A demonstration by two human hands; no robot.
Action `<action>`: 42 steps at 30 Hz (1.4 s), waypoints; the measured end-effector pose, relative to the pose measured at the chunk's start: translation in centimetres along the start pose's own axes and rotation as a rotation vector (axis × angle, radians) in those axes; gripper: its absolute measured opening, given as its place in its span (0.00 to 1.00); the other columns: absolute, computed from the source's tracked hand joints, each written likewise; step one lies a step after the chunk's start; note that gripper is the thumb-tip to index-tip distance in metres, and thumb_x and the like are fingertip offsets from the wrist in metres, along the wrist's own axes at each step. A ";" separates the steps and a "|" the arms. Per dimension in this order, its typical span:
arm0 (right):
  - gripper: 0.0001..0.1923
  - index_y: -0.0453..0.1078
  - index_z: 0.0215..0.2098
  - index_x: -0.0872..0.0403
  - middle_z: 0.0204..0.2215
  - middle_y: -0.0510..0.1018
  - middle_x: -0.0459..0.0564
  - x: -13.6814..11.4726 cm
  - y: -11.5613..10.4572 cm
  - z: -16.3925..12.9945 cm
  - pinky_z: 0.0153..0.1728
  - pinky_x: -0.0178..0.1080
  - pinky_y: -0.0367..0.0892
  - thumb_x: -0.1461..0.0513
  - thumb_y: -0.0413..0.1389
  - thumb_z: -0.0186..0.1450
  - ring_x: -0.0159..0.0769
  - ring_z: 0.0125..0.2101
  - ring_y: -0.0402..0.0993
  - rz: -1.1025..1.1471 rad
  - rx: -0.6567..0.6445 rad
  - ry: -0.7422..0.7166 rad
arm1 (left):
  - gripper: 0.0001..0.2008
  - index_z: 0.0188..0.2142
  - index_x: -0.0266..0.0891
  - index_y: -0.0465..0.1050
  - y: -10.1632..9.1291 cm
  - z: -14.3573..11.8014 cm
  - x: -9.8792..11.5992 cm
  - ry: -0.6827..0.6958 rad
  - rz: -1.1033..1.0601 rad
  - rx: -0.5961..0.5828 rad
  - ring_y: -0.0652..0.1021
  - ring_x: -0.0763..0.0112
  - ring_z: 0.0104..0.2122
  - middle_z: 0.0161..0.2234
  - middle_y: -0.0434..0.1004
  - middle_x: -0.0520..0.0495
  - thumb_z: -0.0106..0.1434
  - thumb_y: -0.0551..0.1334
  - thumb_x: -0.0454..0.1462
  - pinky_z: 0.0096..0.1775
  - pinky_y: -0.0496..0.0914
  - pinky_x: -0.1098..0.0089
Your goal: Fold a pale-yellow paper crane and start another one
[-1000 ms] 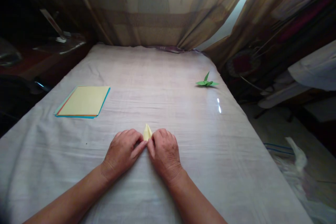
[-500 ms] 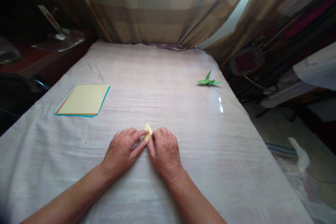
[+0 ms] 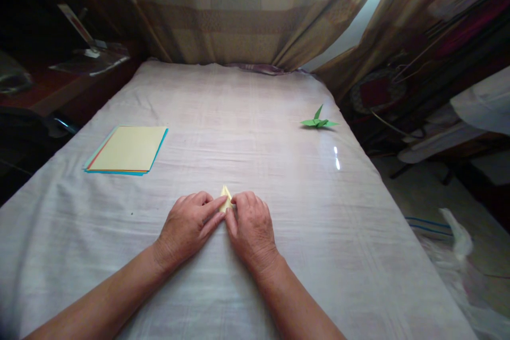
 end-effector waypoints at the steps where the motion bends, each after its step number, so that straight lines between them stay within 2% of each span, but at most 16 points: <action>1: 0.02 0.65 0.37 0.53 0.32 0.72 0.49 0.0 0.0 0.0 0.37 0.39 0.60 0.64 0.52 0.66 0.39 0.34 0.67 0.000 -0.010 -0.001 | 0.15 0.54 0.48 0.71 0.0 0.0 0.0 0.005 0.009 -0.011 0.74 0.63 0.36 0.37 0.74 0.49 0.69 0.58 0.43 0.39 0.66 0.62; 8: 0.05 0.65 0.31 0.52 0.32 0.71 0.49 -0.1 0.4 0.1 0.38 0.39 0.60 0.65 0.52 0.66 0.38 0.35 0.67 0.009 -0.070 -0.005 | 0.16 0.54 0.49 0.71 0.4 0.3 0.0 0.008 0.062 -0.075 0.74 0.62 0.37 0.38 0.74 0.47 0.69 0.58 0.44 0.40 0.69 0.62; 11: 0.05 0.66 0.31 0.52 0.33 0.72 0.49 0.0 0.5 0.1 0.39 0.39 0.60 0.64 0.52 0.66 0.38 0.36 0.68 0.011 -0.087 -0.005 | 0.15 0.52 0.51 0.73 -0.1 0.4 -0.1 0.028 0.065 -0.018 0.72 0.54 0.51 0.52 0.72 0.42 0.67 0.61 0.45 0.51 0.65 0.53; 13: 0.05 0.66 0.32 0.52 0.33 0.72 0.49 0.0 0.6 0.1 0.39 0.39 0.60 0.64 0.52 0.66 0.38 0.36 0.68 0.021 -0.103 -0.006 | 0.16 0.53 0.53 0.74 -0.4 0.5 -0.3 0.044 0.061 0.023 0.63 0.48 0.61 0.62 0.63 0.41 0.66 0.62 0.45 0.57 0.57 0.46; 15: 0.05 0.66 0.32 0.52 0.33 0.71 0.49 0.1 0.6 0.1 0.39 0.39 0.61 0.64 0.52 0.66 0.38 0.36 0.68 0.034 -0.115 -0.008 | 0.17 0.54 0.55 0.73 -0.2 0.5 -0.7 0.048 0.043 0.014 0.55 0.45 0.65 0.66 0.55 0.42 0.65 0.62 0.45 0.59 0.52 0.41; 23: 0.04 0.65 0.32 0.52 0.33 0.71 0.49 0.0 0.5 0.1 0.40 0.39 0.61 0.65 0.52 0.65 0.38 0.36 0.67 0.041 -0.116 -0.013 | 0.22 0.58 0.59 0.68 0.8 0.8 -2.1 -0.004 -0.045 -0.095 0.50 0.44 0.67 0.69 0.49 0.43 0.64 0.63 0.48 0.61 0.46 0.38; 28: 0.03 0.65 0.32 0.52 0.33 0.71 0.49 -0.1 0.4 0.2 0.40 0.40 0.61 0.64 0.54 0.65 0.39 0.37 0.67 0.030 -0.130 -0.013 | 0.24 0.59 0.58 0.67 0.9 0.8 -2.2 0.002 -0.048 -0.096 0.50 0.44 0.67 0.69 0.49 0.42 0.64 0.61 0.51 0.61 0.46 0.39; 34: 0.04 0.66 0.32 0.52 0.33 0.71 0.48 0.4 0.5 0.1 0.40 0.38 0.62 0.66 0.52 0.65 0.37 0.36 0.67 0.109 -0.140 -0.036 | 0.26 0.60 0.58 0.66 0.8 0.8 -2.2 0.008 -0.041 -0.092 0.51 0.44 0.67 0.69 0.48 0.42 0.63 0.64 0.49 0.61 0.46 0.38; 42: 0.06 0.64 0.31 0.52 0.31 0.71 0.48 0.3 0.5 0.0 0.39 0.37 0.63 0.67 0.50 0.66 0.36 0.34 0.67 0.083 -0.088 -0.065 | 0.28 0.61 0.59 0.64 1.0 0.7 -2.3 -0.012 -0.033 -0.091 0.50 0.45 0.67 0.69 0.47 0.43 0.62 0.64 0.48 0.61 0.47 0.40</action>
Point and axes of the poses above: each hand's wrist, its own z-axis towards the middle knuckle, its own y-axis out of the palm, x = y × z, the point moved 9 cm from there along z, towards the middle knuckle
